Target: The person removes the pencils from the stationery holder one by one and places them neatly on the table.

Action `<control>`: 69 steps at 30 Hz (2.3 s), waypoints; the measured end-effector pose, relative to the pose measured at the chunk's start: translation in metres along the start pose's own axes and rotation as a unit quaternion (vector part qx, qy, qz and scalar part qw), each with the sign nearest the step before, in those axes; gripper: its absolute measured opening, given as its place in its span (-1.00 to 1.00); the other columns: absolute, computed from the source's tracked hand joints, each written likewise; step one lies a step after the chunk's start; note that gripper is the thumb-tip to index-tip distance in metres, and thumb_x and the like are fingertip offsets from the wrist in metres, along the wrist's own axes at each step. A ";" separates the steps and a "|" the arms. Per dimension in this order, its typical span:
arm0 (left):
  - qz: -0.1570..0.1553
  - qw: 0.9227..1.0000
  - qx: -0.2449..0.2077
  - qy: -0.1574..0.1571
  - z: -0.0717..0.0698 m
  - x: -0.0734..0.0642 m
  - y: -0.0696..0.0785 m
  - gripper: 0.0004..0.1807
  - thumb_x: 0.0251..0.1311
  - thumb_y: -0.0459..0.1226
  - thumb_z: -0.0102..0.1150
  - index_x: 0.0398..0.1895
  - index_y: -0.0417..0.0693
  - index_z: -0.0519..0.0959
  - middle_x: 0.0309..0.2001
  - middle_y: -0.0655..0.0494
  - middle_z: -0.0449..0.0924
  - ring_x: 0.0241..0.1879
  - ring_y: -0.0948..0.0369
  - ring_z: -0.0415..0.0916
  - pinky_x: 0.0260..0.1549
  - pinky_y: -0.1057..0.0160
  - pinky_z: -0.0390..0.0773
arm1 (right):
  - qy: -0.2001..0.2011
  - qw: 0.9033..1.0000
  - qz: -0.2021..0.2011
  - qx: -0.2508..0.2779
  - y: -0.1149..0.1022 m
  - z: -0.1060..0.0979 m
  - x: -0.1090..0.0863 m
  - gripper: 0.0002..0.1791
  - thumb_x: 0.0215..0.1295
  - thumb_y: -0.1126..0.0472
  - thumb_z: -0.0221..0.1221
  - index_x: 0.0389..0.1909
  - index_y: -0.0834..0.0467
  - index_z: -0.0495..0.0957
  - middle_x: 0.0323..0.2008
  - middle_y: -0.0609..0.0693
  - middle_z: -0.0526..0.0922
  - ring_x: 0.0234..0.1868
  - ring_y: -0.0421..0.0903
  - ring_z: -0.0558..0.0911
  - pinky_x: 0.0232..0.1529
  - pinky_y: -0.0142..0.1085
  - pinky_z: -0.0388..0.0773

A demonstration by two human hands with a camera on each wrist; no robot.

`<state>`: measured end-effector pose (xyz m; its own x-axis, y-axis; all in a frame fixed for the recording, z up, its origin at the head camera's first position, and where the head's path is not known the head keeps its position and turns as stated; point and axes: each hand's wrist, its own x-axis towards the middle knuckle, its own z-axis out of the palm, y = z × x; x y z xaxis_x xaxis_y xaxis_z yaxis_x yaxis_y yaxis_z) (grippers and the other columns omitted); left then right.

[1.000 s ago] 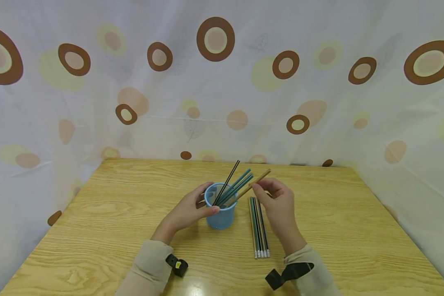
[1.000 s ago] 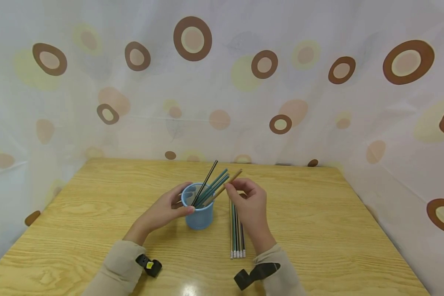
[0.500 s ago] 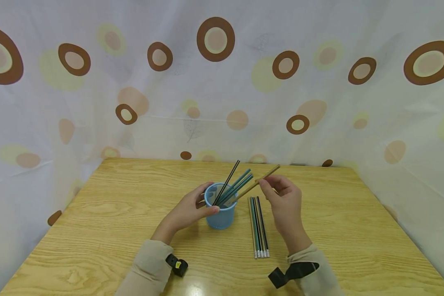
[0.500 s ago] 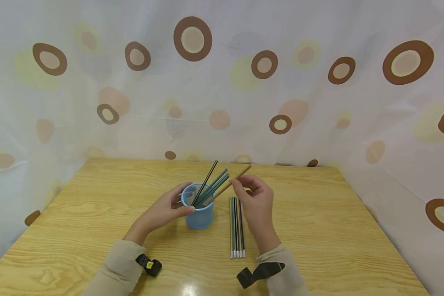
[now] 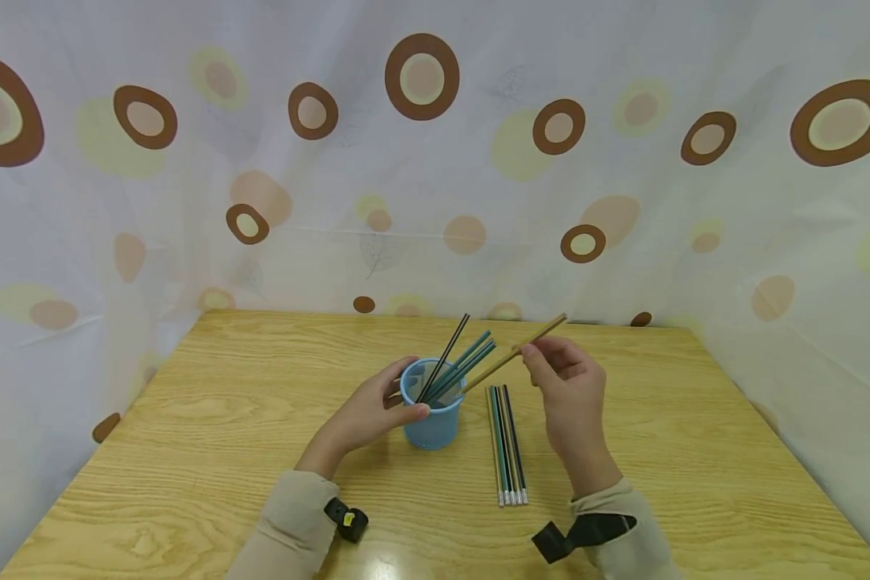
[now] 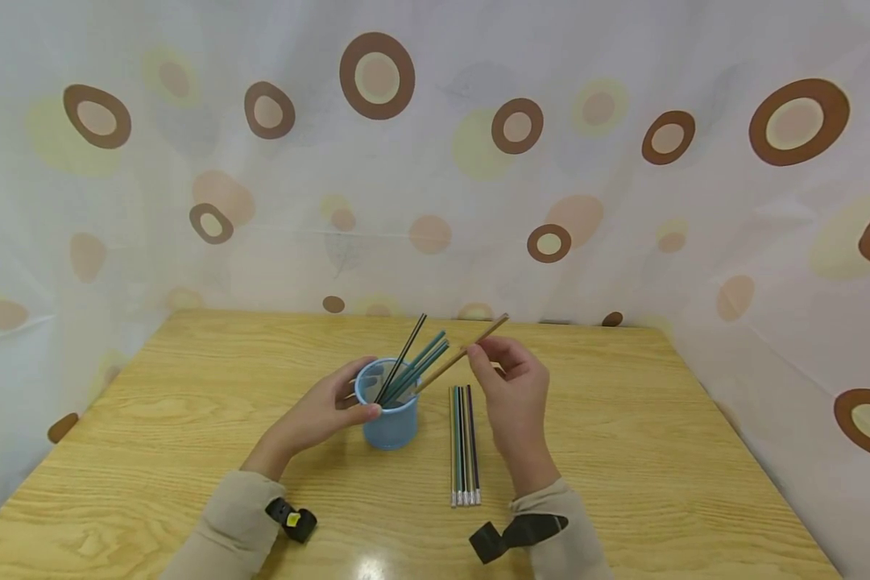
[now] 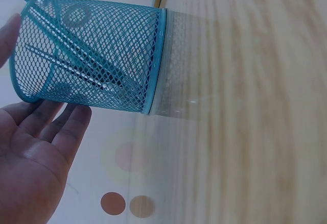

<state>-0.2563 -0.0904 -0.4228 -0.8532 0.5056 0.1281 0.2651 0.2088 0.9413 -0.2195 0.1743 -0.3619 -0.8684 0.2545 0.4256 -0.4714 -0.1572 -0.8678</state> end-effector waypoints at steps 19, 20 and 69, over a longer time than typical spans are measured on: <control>0.001 1.000 0.001 0.000 0.000 0.000 0.000 -0.10 0.25 -0.12 0.35 0.56 0.08 0.06 0.43 0.04 0.23 0.41 0.04 0.20 0.33 0.08 0.29 | -0.010 0.994 0.076 -0.077 0.005 -0.008 0.004 -0.75 0.31 0.28 0.30 -0.17 0.43 0.60 -0.37 -0.05 0.73 -0.39 -0.17 0.51 -0.45 -0.44 0.46; 0.002 1.000 0.001 0.000 0.000 0.000 0.000 -0.10 0.25 -0.12 0.35 0.56 0.07 0.07 0.43 0.04 0.23 0.41 0.04 0.20 0.34 0.08 0.29 | -0.011 0.993 0.082 -0.088 0.006 -0.009 0.004 -0.73 0.32 0.26 0.30 -0.16 0.42 0.60 -0.36 -0.05 0.73 -0.38 -0.15 0.52 -0.44 -0.43 0.46; 0.007 1.000 0.000 -0.002 0.000 0.000 0.000 -0.09 0.25 -0.10 0.34 0.56 0.04 0.06 0.44 0.01 0.22 0.41 0.02 0.19 0.35 0.03 0.27 | -0.052 0.919 0.235 -0.312 0.058 -0.038 0.006 -0.73 0.34 0.18 0.24 -0.11 0.33 0.65 -0.26 0.09 0.65 -0.21 0.03 0.61 -0.21 -0.17 0.60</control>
<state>-0.2563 -0.0909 -0.4229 -0.8480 0.5111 0.1402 0.2771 0.2022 0.9393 -0.2462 0.2026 -0.4199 -0.9788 0.2008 -0.0402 0.1118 0.3590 -0.9266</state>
